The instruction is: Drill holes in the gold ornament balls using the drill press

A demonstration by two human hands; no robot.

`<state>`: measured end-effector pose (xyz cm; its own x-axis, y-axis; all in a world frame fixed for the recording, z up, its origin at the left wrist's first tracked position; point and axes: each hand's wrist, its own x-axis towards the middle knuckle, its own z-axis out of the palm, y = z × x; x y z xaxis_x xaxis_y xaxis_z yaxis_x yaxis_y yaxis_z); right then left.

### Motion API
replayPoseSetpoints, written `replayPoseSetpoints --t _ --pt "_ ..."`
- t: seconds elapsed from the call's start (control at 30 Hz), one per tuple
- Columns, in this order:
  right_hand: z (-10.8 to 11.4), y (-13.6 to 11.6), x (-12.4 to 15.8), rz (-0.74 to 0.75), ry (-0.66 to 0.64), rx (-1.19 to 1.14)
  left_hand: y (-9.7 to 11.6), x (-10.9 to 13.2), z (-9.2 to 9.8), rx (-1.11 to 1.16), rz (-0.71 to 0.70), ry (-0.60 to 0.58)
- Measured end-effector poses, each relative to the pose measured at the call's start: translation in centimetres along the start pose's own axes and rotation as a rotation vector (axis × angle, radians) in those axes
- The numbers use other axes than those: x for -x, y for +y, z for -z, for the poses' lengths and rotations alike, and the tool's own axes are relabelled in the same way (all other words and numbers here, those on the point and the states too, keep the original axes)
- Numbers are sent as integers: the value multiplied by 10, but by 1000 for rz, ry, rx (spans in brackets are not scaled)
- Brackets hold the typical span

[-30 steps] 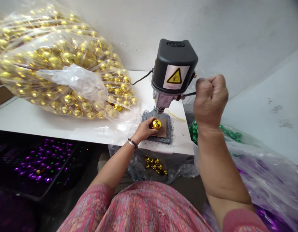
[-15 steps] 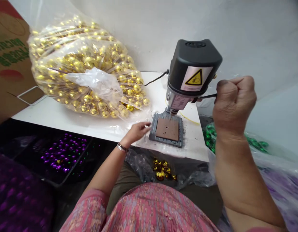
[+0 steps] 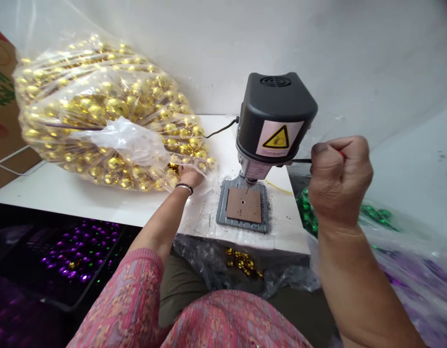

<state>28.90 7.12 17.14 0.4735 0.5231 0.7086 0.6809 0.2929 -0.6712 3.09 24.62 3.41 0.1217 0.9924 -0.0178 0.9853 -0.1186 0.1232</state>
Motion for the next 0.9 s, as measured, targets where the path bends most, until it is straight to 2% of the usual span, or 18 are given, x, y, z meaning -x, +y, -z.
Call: replayPoseSetpoints --t 0.13,0.27,0.33,0.4,0.43,0.5,0.57,0.6,0.67,0.77,0.9 --pt "-1 2 3 14 25 -9 2 9 -11 75 -97 29" --pt "0 3 5 51 26 -9 -10 36 -11 226 -173 139" --pt "0 3 5 57 25 -15 -18 59 -9 461 -131 209" --pt "-1 3 6 61 26 -25 -23 86 -6 858 -61 224" --pt "-1 4 6 62 30 -29 -22 99 -4 1078 -39 172" --pt "-2 4 7 75 44 -40 -15 121 -4 1452 -26 -33" --pt "-3 4 7 94 47 -44 -2 134 -5 1646 -16 -249" --pt "-3 5 7 103 40 -42 6 136 -7 1665 -6 -317" --pt "-3 6 8 110 18 -40 23 134 -10 1593 3 -333" --pt "-2 6 8 106 -16 -38 45 122 -17 1371 -78 -240" --pt "-1 -2 -2 51 -92 49 62 106 -24 1131 -143 -144"
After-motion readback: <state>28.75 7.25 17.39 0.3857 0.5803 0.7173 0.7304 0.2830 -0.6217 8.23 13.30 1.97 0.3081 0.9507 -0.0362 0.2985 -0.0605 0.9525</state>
